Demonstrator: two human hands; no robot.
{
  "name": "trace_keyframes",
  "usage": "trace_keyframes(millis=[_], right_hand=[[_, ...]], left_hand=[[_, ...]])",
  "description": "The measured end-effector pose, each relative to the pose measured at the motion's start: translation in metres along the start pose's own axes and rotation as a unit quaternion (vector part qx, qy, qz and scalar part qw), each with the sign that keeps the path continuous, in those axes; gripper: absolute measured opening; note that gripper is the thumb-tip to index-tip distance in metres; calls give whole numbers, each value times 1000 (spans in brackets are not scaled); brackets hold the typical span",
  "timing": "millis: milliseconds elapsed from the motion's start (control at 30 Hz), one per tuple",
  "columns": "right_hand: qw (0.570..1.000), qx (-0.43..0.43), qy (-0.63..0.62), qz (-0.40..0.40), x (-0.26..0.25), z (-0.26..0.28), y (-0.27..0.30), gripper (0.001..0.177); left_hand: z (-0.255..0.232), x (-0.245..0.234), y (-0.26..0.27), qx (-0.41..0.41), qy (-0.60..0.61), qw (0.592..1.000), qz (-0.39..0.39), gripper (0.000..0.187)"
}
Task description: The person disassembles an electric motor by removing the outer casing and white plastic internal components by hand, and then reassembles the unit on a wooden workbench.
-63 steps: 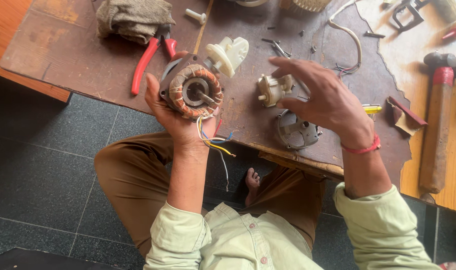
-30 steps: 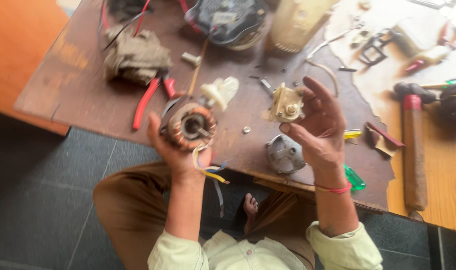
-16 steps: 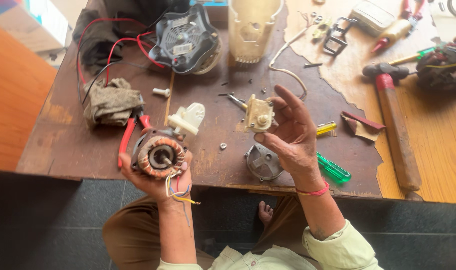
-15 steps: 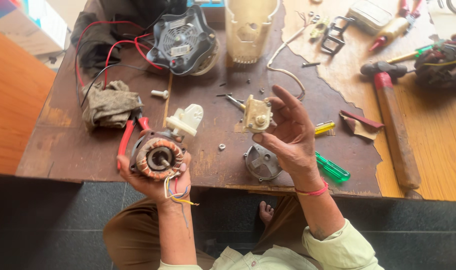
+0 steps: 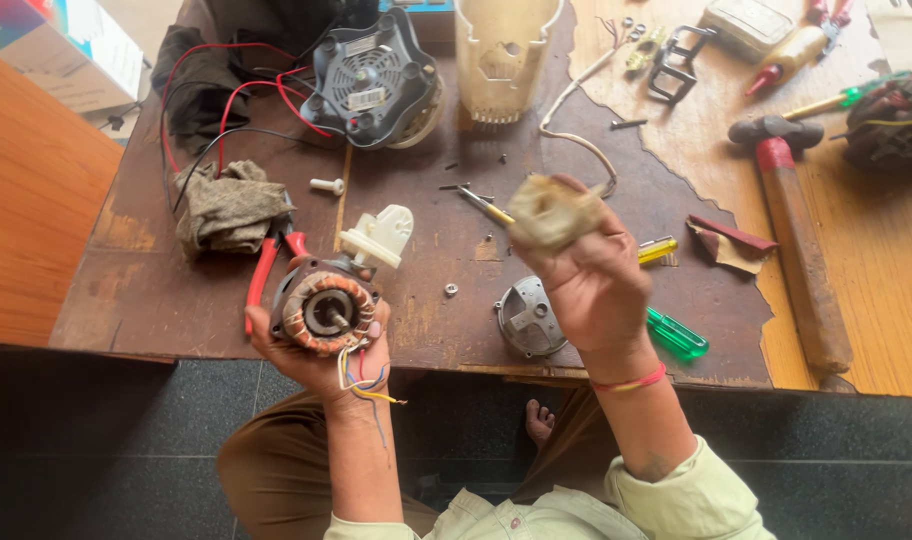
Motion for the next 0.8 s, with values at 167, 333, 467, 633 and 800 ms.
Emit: trace_keyframes(millis=[167, 333, 467, 633, 800], right_hand=[[964, 26, -264, -32, 15, -2, 4, 57], [932, 24, -359, -37, 26, -6, 16, 53], [898, 22, -428, -95, 30, -5, 15, 57], [899, 37, -418, -122, 27, -4, 14, 59], [908, 38, -398, -127, 21, -9, 17, 64]], left_hand=[[1, 2, 0, 9, -26, 999, -17, 72], [4, -1, 2, 17, -27, 999, -19, 72], [3, -1, 2, 16, -13, 1000, -9, 72], [2, 1, 2, 7, 8, 1000, -7, 71], [2, 0, 3, 13, -6, 1000, -21, 72]])
Point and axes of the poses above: each hand's wrist, its own y-axis away from the middle knuckle, its own x-axis out of the palm, z = x × y, the point moved 1 cm from there along -y, towards the middle knuckle, and after that the axes turned 7 degrees about z, right-handed, at the moved point
